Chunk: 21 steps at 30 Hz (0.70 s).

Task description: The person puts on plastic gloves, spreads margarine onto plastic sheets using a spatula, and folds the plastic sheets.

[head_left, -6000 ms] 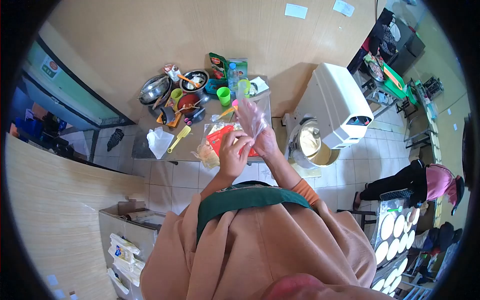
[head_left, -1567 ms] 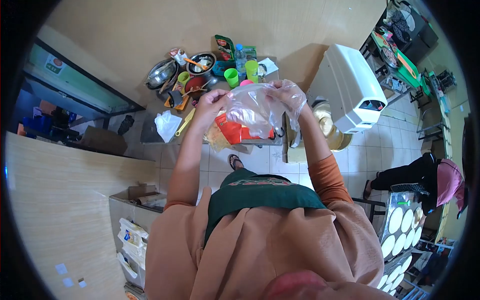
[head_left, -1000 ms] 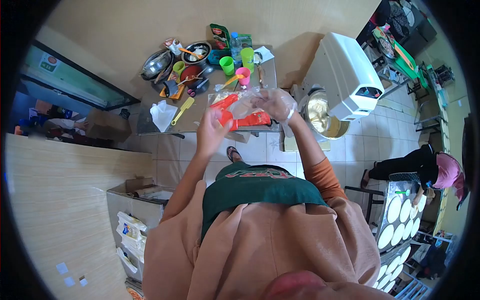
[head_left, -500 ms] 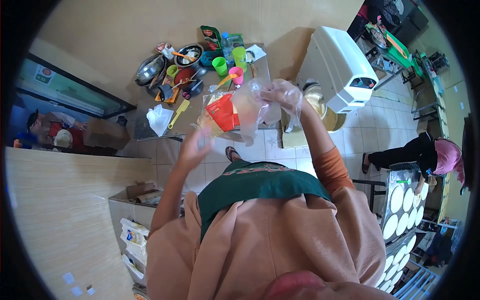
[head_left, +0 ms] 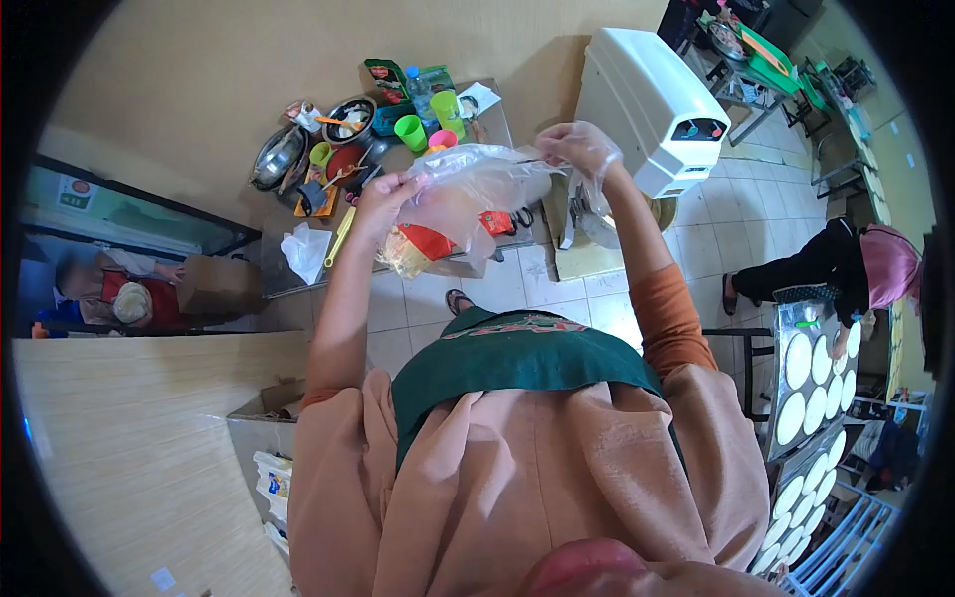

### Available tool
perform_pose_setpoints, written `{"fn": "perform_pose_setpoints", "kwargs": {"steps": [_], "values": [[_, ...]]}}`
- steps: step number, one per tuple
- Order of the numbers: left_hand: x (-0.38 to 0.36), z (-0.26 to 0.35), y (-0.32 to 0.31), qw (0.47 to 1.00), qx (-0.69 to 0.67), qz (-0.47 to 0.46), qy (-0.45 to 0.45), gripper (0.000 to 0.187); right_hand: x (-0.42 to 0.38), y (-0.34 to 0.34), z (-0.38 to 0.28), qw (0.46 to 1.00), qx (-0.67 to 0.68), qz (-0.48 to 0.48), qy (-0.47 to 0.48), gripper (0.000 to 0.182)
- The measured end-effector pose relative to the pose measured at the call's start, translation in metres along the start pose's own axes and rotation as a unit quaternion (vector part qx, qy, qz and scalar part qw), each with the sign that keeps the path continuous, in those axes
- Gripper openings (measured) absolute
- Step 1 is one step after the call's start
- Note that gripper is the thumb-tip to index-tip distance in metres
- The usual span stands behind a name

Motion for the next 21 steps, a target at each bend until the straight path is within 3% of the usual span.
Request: {"fn": "perform_pose_setpoints", "kwargs": {"steps": [2, 5, 8, 11, 12, 15, 16, 19, 21], "values": [[0.002, -0.014, 0.004, 1.0, -0.014, 0.026, -0.001, 0.022, -0.017, 0.024, 0.008, 0.993, 0.034, 0.109, -0.01, 0.027], [0.007, -0.036, 0.009, 0.998, -0.019, 0.06, -0.025, 0.024, -0.042, 0.043, -0.003, 0.984, -0.002, 0.176, -0.014, 0.035], [-0.005, -0.038, -0.008, 0.993, -0.086, 0.053, -0.061, 0.025, -0.05, 0.032, -0.006, 0.971, 0.079, 0.226, -0.008, 0.051], [-0.016, -0.033, -0.011, 0.988, -0.086, 0.095, -0.082, 0.025, -0.041, 0.012, 0.01, 0.966, 0.114, 0.223, -0.064, 0.067], [-0.019, -0.033, -0.009, 0.987, -0.063, 0.116, -0.093, 0.025, -0.042, -0.005, 0.01, 0.956, 0.193, 0.208, -0.068, 0.075], [-0.031, -0.033, -0.011, 0.984, -0.044, 0.138, -0.099, 0.025, -0.044, -0.062, -0.007, 0.978, 0.184, 0.06, -0.075, 0.071], [-0.038, -0.028, -0.015, 0.98, -0.061, 0.146, -0.117, 0.027, -0.054, -0.073, -0.021, 0.982, 0.166, 0.044, -0.08, 0.051], [-0.046, -0.044, -0.003, 0.975, -0.08, 0.19, -0.085, 0.028, -0.042, -0.083, 0.043, 0.945, 0.312, 0.095, -0.006, 0.033], [-0.044, -0.068, 0.002, 0.963, -0.194, 0.186, -0.035, 0.026, -0.048, -0.077, 0.079, 0.923, 0.325, 0.186, -0.086, 0.024]]}}
Point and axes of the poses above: each hand's wrist, its own x-axis towards the middle knuckle, its own y-axis out of the back of the hand, z = x × y, the point moved 9 cm from there along x, towards the middle knuckle, and after that the axes turned 14 degrees about y, right-handed, at the moved point
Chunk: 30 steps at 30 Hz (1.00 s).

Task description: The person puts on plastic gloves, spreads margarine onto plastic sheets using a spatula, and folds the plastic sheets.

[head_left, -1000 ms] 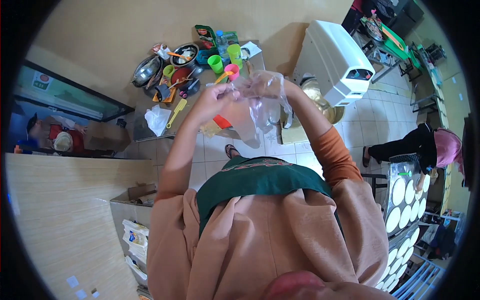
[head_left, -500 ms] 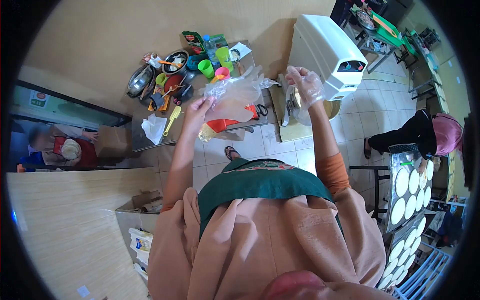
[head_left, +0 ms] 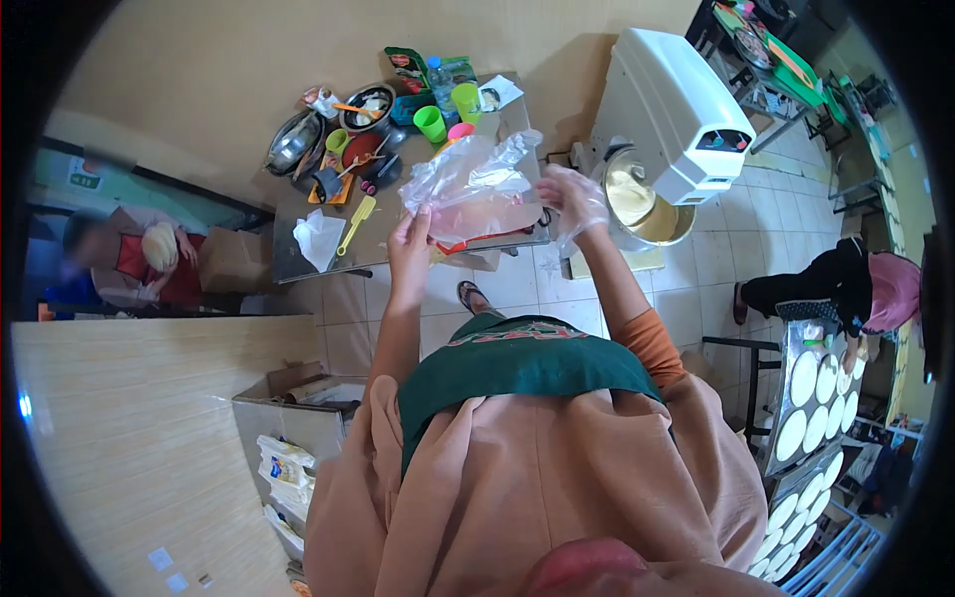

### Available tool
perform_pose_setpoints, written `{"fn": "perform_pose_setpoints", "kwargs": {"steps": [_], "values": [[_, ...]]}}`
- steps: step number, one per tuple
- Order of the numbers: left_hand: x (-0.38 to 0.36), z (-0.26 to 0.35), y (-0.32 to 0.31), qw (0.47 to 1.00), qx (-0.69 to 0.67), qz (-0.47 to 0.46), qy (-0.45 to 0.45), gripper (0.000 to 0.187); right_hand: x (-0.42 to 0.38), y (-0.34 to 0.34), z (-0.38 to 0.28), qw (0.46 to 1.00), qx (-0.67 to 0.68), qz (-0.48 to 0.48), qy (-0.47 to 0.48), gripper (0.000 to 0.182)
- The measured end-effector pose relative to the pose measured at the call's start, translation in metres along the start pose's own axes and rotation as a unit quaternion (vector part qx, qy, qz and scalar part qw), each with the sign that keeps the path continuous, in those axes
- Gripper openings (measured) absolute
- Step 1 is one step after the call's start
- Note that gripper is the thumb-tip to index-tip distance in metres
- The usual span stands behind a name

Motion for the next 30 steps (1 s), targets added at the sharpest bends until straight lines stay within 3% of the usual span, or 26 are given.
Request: {"fn": "perform_pose_setpoints", "kwargs": {"steps": [2, 3, 4, 6, 8, 11, 14, 15, 18, 19, 21, 24, 25, 28, 29, 30], "values": [[0.005, -0.031, 0.01, 0.995, -0.084, 0.007, 0.055, 0.024, -0.006, 0.024, 0.026, 0.997, -0.009, 0.055, -0.044, 0.026], [0.01, -0.052, 0.013, 0.99, -0.118, 0.009, 0.075, 0.023, -0.019, 0.009, 0.015, 0.981, -0.172, -0.095, 0.002, 0.03], [0.014, -0.073, 0.016, 0.984, -0.153, 0.013, 0.093, 0.022, -0.04, -0.017, 0.0, 0.9, -0.368, -0.234, 0.007, 0.04], [0.021, -0.122, 0.01, 0.974, -0.185, -0.002, 0.133, 0.017, -0.074, -0.047, 0.042, 0.89, -0.331, -0.307, 0.061, 0.054], [0.021, -0.155, -0.01, 0.98, -0.149, -0.038, 0.128, 0.015, -0.097, -0.08, 0.025, 0.929, -0.261, -0.246, 0.092, 0.046], [0.003, -0.151, -0.032, 0.99, -0.045, 0.014, 0.131, 0.017, -0.071, -0.067, 0.045, 0.892, -0.389, -0.225, 0.06, 0.037], [-0.013, -0.127, -0.044, 0.982, -0.006, 0.006, 0.188, 0.021, -0.058, -0.054, 0.045, 0.894, -0.385, -0.226, 0.045, 0.033], [-0.011, -0.116, -0.039, 0.993, 0.032, 0.027, 0.113, 0.027, -0.058, -0.052, 0.048, 0.91, -0.347, -0.227, 0.032, 0.032], [-0.02, -0.081, -0.027, 0.979, 0.142, 0.091, -0.115, 0.053, -0.07, -0.068, 0.019, 0.861, -0.399, -0.314, 0.012, 0.032], [-0.011, -0.096, -0.028, 0.997, 0.072, 0.026, 0.01, 0.059, -0.07, -0.071, 0.019, 0.873, -0.356, -0.334, 0.006, 0.031], [-0.013, -0.127, -0.039, 0.958, -0.073, -0.102, 0.257, 0.069, -0.074, -0.075, 0.025, 0.89, -0.265, -0.371, -0.013, 0.029], [-0.003, -0.137, -0.032, 0.93, -0.231, -0.107, 0.265, 0.062, -0.06, -0.062, 0.033, 0.935, -0.232, -0.263, -0.049, 0.032], [0.003, -0.138, -0.029, 0.935, -0.241, -0.099, 0.239, 0.061, -0.059, -0.053, 0.036, 0.973, -0.149, -0.158, -0.08, 0.035], [0.001, -0.119, -0.021, 0.96, -0.234, -0.002, 0.153, 0.057, -0.076, -0.066, 0.039, 0.982, -0.059, -0.114, -0.141, 0.038], [0.0, -0.117, -0.019, 0.972, -0.197, 0.015, 0.129, 0.055, -0.076, -0.074, 0.041, 0.958, -0.188, -0.2, -0.08, 0.038], [0.003, -0.113, -0.016, 0.981, -0.159, 0.03, 0.103, 0.053, -0.077, -0.079, 0.038, 0.943, -0.248, -0.211, -0.07, 0.037]]}}
Point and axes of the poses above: each hand's wrist, its own x-axis towards the middle knuckle, its own y-axis out of the back of the hand, z = x × y, the point moved 9 cm from there along x, towards the middle knuckle, and after that the axes turned 14 degrees about y, right-handed, at the moved point
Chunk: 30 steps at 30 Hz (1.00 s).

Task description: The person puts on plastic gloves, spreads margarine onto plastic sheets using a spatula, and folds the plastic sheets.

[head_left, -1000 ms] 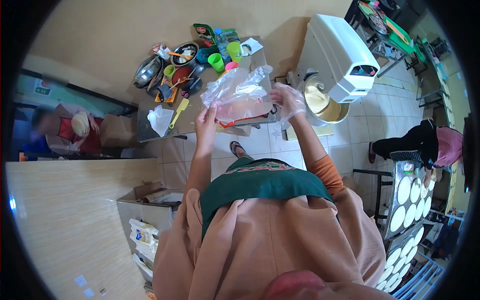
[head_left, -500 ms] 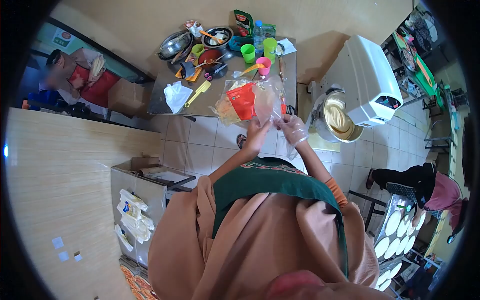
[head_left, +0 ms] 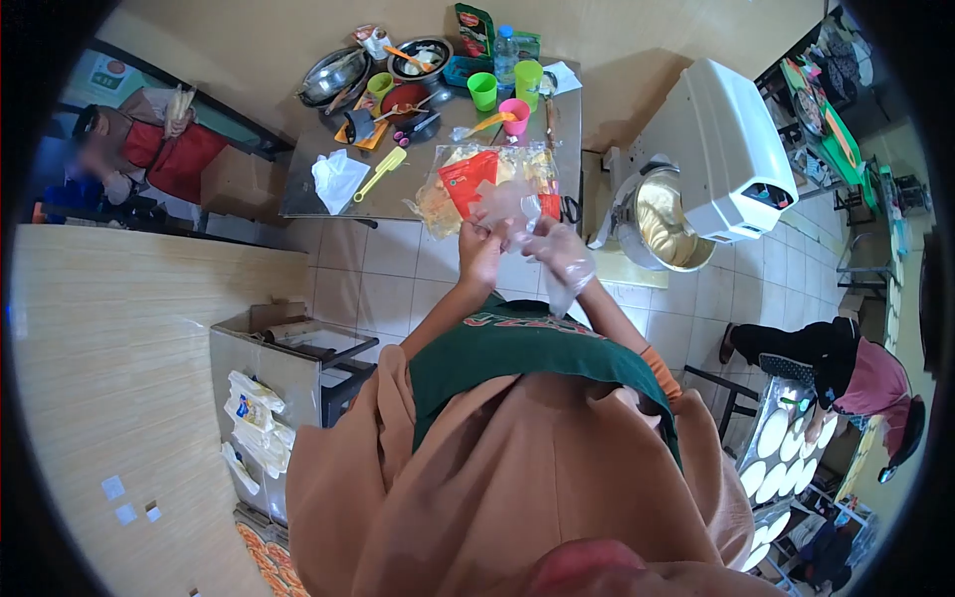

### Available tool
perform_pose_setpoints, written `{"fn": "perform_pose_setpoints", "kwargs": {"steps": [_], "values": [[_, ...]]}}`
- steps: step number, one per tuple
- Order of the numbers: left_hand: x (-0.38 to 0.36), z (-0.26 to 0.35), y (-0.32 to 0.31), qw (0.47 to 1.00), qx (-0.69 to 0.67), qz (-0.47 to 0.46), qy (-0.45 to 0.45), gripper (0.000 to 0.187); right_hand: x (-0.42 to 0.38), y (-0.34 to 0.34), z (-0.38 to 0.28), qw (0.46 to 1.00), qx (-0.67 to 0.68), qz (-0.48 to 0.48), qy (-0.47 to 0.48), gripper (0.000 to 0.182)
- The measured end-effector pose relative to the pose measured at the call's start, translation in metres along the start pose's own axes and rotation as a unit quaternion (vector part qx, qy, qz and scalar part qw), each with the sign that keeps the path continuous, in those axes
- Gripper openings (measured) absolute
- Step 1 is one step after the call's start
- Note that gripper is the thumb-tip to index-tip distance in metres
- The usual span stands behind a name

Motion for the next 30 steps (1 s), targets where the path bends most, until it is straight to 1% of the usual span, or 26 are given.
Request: {"fn": "perform_pose_setpoints", "kwargs": {"steps": [1, 2, 3, 4, 5, 6, 8, 9, 10, 11, 14, 15, 16, 17, 19, 20, 21, 22, 23, 24, 25, 26, 27, 28, 30], "values": [[-0.001, 0.007, 0.0, 0.999, 0.036, 0.014, -0.03, 0.051, 0.0, -0.003, -0.009, 0.998, -0.063, -0.007, -0.002, 0.036], [-0.003, 0.007, 0.001, 0.999, 0.026, 0.023, -0.028, 0.05, -0.001, -0.002, -0.014, 0.992, -0.125, -0.014, -0.005, 0.034], [-0.01, 0.012, -0.001, 0.999, 0.015, 0.03, -0.027, 0.05, 0.005, -0.002, 0.004, 0.998, 0.051, 0.01, 0.026, 0.027], [-0.013, 0.015, -0.004, 0.999, 0.004, 0.037, -0.027, 0.049, 0.009, 0.002, 0.009, 0.996, 0.081, 0.02, 0.035, 0.025], [-0.009, 0.01, -0.003, 0.998, -0.053, 0.03, -0.005, 0.049, 0.013, 0.006, 0.012, 0.992, 0.11, 0.029, 0.046, 0.022], [-0.004, 0.008, 0.001, 0.999, 0.017, 0.039, -0.007, 0.05, 0.017, 0.009, 0.011, 0.988, 0.14, 0.039, 0.058, 0.019], [0.008, -0.004, 0.015, 0.986, 0.156, 0.06, -0.012, 0.053, 0.017, 0.011, 0.005, 0.996, 0.058, 0.017, 0.065, 0.018], [-0.005, 0.013, 0.027, 0.934, 0.262, 0.192, -0.151, 0.054, 0.017, 0.012, 0.002, 0.998, 0.006, 0.005, 0.067, 0.018], [-0.038, 0.044, 0.011, 0.855, 0.356, 0.25, -0.281, 0.053, 0.017, 0.013, -0.001, 0.996, -0.045, -0.008, 0.07, 0.018], [-0.086, 0.086, -0.019, 0.746, 0.436, 0.3, -0.403, 0.053, 0.014, 0.012, -0.019, 0.988, -0.132, -0.032, 0.071, 0.019], [-0.09, 0.102, -0.046, 0.737, 0.499, 0.156, -0.427, 0.033, 0.007, 0.0, -0.039, 0.987, -0.059, -0.084, 0.124, 0.019], [-0.043, 0.07, -0.022, 0.848, 0.418, 0.05, -0.322, 0.029, 0.009, 0.002, -0.034, 0.983, -0.071, -0.092, 0.141, 0.022], [-0.011, 0.042, -0.011, 0.924, 0.319, -0.059, -0.203, 0.025, 0.012, 0.01, -0.032, 0.987, -0.077, -0.066, 0.126, 0.022], [0.004, 0.033, 0.007, 0.97, 0.218, -0.043, -0.102, 0.019, 0.014, 0.018, -0.028, 0.99, -0.08, -0.04, 0.108, 0.022], [0.007, 0.038, 0.027, 0.957, 0.26, 0.016, -0.125, 0.02, 0.015, 0.035, -0.02, 0.994, -0.085, 0.006, 0.071, 0.024], [0.007, 0.038, 0.036, 0.949, 0.28, 0.047, -0.137, 0.021, 0.017, 0.04, -0.016, 0.992, -0.099, 0.014, 0.078, 0.024], [-0.033, 0.067, 0.022, 0.843, 0.416, 0.164, -0.3, 0.015, 0.02, 0.044, -0.01, 0.99, -0.113, 0.022, 0.086, 0.025], [-0.054, 0.072, 0.004, 0.817, 0.442, 0.123, -0.349, 0.015, 0.022, 0.046, -0.008, 0.987, -0.128, 0.028, 0.096, 0.025], [-0.074, 0.077, -0.013, 0.787, 0.467, 0.081, -0.396, 0.015, 0.02, 0.043, -0.027, 0.973, -0.198, 0.019, 0.114, 0.022], [-0.092, 0.082, -0.032, 0.751, 0.489, 0.04, -0.443, 0.016, 0.017, 0.036, -0.052, 0.954, -0.25, 0.005, 0.165, 0.021], [-0.109, 0.081, -0.058, 0.728, 0.495, -0.056, -0.471, 0.019, 0.011, 0.027, -0.074, 0.93, -0.299, -0.01, 0.215, 0.02], [-0.104, 0.076, -0.06, 0.762, 0.47, -0.055, -0.442, 0.02, 0.008, 0.015, -0.088, 0.9, -0.346, -0.025, 0.263, 0.018], [-0.098, 0.072, -0.061, 0.794, 0.443, -0.054, -0.412, 0.021, 0.003, 0.003, -0.102, 0.877, -0.325, -0.019, 0.354, 0.015], [-0.092, 0.072, -0.06, 0.823, 0.415, -0.055, -0.384, 0.022, 0.001, -0.008, -0.108, 0.856, -0.351, -0.038, 0.377, 0.014], [-0.079, 0.074, -0.047, 0.876, 0.391, -0.043, -0.28, 0.028, -0.008, -0.027, -0.123, 0.811, -0.402, -0.069, 0.419, 0.013]]}}
Point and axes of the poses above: each hand's wrist, its own x-axis towards the middle knuckle, its own y-axis out of the back of the hand, z = x × y, the point moved 9 cm from there along x, towards the middle knuckle, and after that the axes turned 14 degrees about y, right-handed, at the moved point
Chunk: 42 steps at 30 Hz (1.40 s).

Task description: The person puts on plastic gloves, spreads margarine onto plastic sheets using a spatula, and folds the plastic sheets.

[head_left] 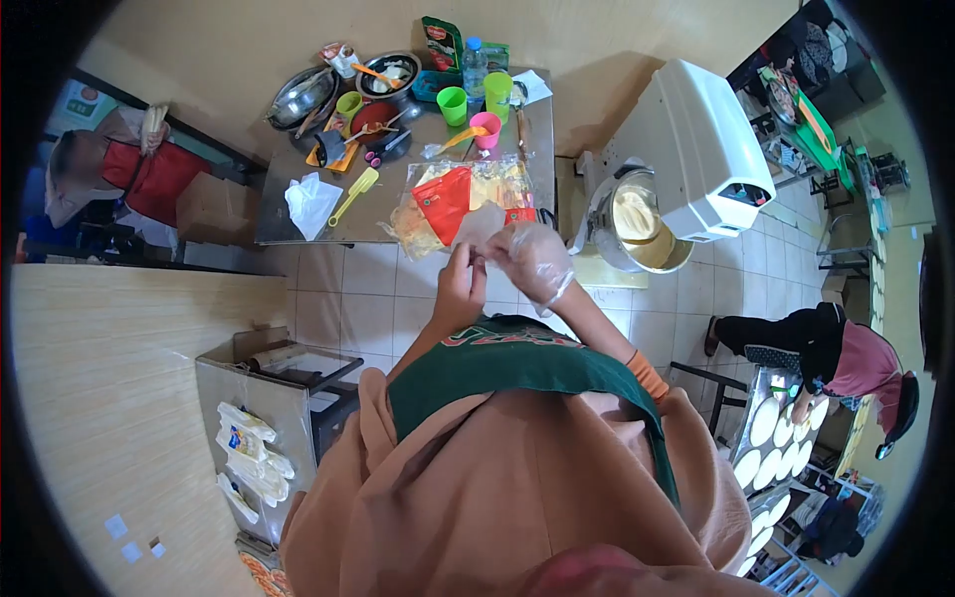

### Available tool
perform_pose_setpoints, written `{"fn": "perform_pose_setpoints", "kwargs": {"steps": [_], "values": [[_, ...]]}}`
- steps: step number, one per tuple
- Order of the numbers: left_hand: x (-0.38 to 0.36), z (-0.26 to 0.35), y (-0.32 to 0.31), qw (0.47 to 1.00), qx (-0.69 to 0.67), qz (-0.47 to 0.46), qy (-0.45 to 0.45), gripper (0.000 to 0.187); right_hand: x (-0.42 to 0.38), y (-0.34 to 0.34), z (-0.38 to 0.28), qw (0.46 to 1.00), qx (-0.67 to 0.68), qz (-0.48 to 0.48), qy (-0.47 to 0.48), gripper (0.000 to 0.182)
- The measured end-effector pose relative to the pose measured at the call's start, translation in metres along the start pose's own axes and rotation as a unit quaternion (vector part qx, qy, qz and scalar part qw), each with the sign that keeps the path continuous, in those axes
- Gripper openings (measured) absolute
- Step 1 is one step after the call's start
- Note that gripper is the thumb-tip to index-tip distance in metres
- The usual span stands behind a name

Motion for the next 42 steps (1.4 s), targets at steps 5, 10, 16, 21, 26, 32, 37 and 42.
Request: {"fn": "perform_pose_setpoints", "kwargs": {"steps": [5, 10, 16, 21, 26, 32, 37, 42], "values": [[0.015, -0.058, 0.007, 0.926, -0.331, 0.014, 0.181, 0.032, 0.001, -0.015, -0.019, 0.997, 0.061, -0.008, 0.043, 0.011], [0.008, -0.074, -0.005, 0.75, -0.563, 0.04, 0.345, 0.03, 0.004, -0.025, -0.027, 0.997, 0.021, -0.03, 0.068, 0.01], [0.011, -0.115, 0.023, 0.805, -0.441, -0.122, 0.379, 0.033, 0.004, -0.042, -0.036, 0.99, -0.055, -0.074, 0.109, 0.011], [0.003, -0.111, 0.022, 0.796, -0.409, -0.131, 0.426, 0.039, 0.009, -0.037, -0.052, 0.979, -0.125, -0.109, 0.114, 0.009], [0.005, -0.124, 0.054, 0.889, -0.07, -0.147, 0.428, 0.046, -0.001, -0.049, -0.029, 0.963, -0.194, -0.173, 0.072, 0.009], [0.021, -0.109, 0.02, 0.767, -0.59, 0.016, 0.25, 0.052, 0.003, -0.055, -0.046, 0.978, -0.135, -0.099, 0.127, 0.011], [0.026, -0.085, -0.011, 0.715, -0.643, -0.187, 0.203, 0.061, -0.004, -0.065, -0.045, 0.985, -0.099, -0.051, 0.131, 0.015], [0.027, -0.072, -0.015, 0.753, -0.595, -0.182, 0.214, 0.064, -0.001, -0.06, -0.052, 0.99, -0.038, -0.052, 0.123, 0.014]]}}
Point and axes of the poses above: each hand's wrist, its own x-axis towards the middle knuckle, its own y-axis out of the back of the hand, z = x × y, the point moved 9 cm from there along x, towards the middle knuckle, and after that the axes turned 14 degrees about y, right-handed, at the moved point
